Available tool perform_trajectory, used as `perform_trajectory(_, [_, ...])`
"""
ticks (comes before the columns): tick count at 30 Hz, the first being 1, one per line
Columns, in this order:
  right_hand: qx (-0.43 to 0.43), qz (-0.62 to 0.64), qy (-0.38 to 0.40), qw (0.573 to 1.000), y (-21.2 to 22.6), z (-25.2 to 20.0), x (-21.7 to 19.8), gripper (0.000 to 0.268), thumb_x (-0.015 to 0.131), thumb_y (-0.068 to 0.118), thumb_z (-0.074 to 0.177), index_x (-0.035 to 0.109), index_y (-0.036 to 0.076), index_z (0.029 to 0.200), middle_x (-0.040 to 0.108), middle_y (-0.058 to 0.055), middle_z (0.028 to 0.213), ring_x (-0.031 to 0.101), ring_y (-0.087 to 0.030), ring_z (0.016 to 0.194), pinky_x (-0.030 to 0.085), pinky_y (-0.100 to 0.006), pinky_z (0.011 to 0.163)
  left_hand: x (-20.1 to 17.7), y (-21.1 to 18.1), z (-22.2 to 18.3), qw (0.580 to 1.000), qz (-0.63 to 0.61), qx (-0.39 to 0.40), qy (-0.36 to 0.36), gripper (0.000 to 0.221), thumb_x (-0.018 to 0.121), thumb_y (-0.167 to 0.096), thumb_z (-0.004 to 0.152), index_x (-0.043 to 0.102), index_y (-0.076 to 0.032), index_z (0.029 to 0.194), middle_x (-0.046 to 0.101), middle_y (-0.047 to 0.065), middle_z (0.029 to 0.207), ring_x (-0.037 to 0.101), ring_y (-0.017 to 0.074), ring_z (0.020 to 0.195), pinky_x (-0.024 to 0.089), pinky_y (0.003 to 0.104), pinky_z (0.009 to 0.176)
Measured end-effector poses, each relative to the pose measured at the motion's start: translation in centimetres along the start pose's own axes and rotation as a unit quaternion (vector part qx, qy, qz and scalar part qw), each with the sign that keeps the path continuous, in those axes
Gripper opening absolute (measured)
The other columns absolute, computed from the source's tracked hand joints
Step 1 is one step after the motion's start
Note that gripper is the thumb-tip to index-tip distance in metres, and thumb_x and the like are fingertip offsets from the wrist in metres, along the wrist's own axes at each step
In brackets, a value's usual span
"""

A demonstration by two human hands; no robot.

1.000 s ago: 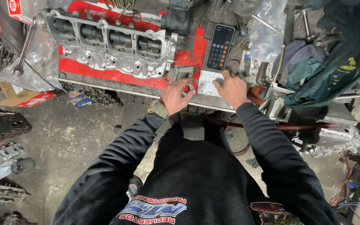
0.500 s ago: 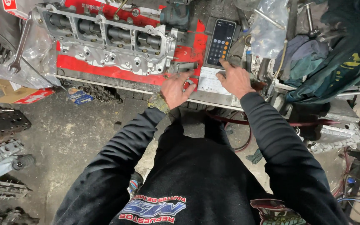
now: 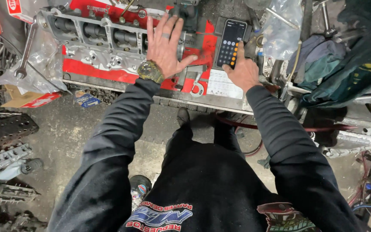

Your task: Inspecting and preparing an engine cylinder head for assembly, including measuring components and organizing tools.

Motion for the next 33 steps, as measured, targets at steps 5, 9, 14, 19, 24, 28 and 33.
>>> perform_trajectory(5, [-0.038, -0.016, -0.033, 0.999, 0.9, -1.6, -0.2, 0.076, 0.074, 0.037, 0.096, 0.046, 0.000, 0.156, 0.076, -0.024, 0.089, 0.072, -0.047, 0.070, 0.058, -0.053, 0.065, 0.2, -0.3, -0.3, 1.000, 0.013, 0.000, -0.015, 0.091, 0.076, -0.061, 0.103, 0.045, 0.007, 0.156, 0.048, 0.028, 0.156, 0.038, 0.0465, 0.151, 0.004, 0.067, 0.125])
perform_trajectory(9, [-0.109, -0.035, -0.069, 0.991, 3.6, -4.4, -1.0, 0.056, 0.070, 0.040, 0.099, 0.068, 0.002, 0.140, 0.077, -0.023, 0.086, 0.070, -0.041, 0.058, 0.057, -0.048, 0.052, 0.2, 0.0, -0.1, 1.000, 0.018, 0.001, -0.025, 0.088, 0.075, -0.060, 0.105, 0.047, 0.007, 0.154, 0.048, 0.027, 0.155, 0.041, 0.0478, 0.149, 0.003, 0.068, 0.125])
perform_trajectory(14, [-0.117, -0.036, -0.106, 0.987, 3.8, -5.5, -0.1, 0.050, 0.071, 0.039, 0.097, 0.072, 0.003, 0.131, 0.076, -0.020, 0.078, 0.068, -0.039, 0.054, 0.054, -0.045, 0.050, -0.1, 0.0, -0.1, 1.000, 0.008, 0.003, -0.024, 0.086, 0.075, -0.059, 0.104, 0.049, 0.007, 0.152, 0.047, 0.026, 0.154, 0.041, 0.0472, 0.149, 0.003, 0.068, 0.125])
perform_trajectory(19, [-0.115, -0.058, -0.092, 0.987, 3.3, -5.2, 0.1, 0.053, 0.071, 0.042, 0.097, 0.072, 0.005, 0.136, 0.077, -0.020, 0.079, 0.070, -0.040, 0.057, 0.054, -0.046, 0.052, 0.0, 0.0, -0.2, 0.999, -0.007, 0.001, -0.032, 0.083, 0.077, -0.057, 0.103, 0.052, 0.006, 0.151, 0.049, 0.026, 0.153, 0.043, 0.0478, 0.148, 0.004, 0.068, 0.125])
perform_trajectory(24, [-0.085, -0.047, -0.043, 0.994, 1.2, -0.7, 0.0, 0.065, 0.073, 0.047, 0.097, 0.062, 0.011, 0.151, 0.068, -0.015, 0.063, 0.064, -0.034, 0.046, 0.052, -0.045, 0.047, 0.4, 0.4, -0.3, 0.999, 0.005, -0.005, -0.032, 0.083, 0.075, -0.059, 0.103, 0.054, 0.006, 0.149, 0.049, 0.026, 0.151, 0.045, 0.0465, 0.147, 0.002, 0.067, 0.126])
perform_trajectory(28, [-0.032, 0.066, -0.086, 0.994, -1.1, 3.1, -3.7, 0.078, 0.081, 0.033, 0.096, 0.050, -0.008, 0.155, 0.067, -0.014, 0.064, 0.066, -0.036, 0.053, 0.058, -0.045, 0.057, 0.6, 0.3, -0.4, 1.000, 0.012, -0.009, -0.023, 0.084, 0.072, -0.062, 0.104, 0.056, 0.007, 0.148, 0.049, 0.026, 0.151, 0.045, 0.0465, 0.146, 0.001, 0.067, 0.126])
perform_trajectory(33, [-0.028, 0.171, -0.200, 0.964, -2.0, 2.0, -6.7, 0.029, 0.076, 0.008, 0.097, 0.073, -0.003, 0.124, 0.061, -0.002, 0.068, 0.055, -0.018, 0.054, 0.050, -0.033, 0.053, 0.4, 0.4, -0.2, 0.999, 0.008, -0.007, -0.033, 0.082, 0.074, -0.061, 0.103, 0.058, 0.007, 0.146, 0.050, 0.026, 0.150, 0.046, 0.0455, 0.144, 0.004, 0.066, 0.126])
Point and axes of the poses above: each hand's wrist, its own z-axis towards the middle knuckle, its own x-axis out of the palm, y = z × x, the point moved 8 cm from there along z, towards the middle knuckle
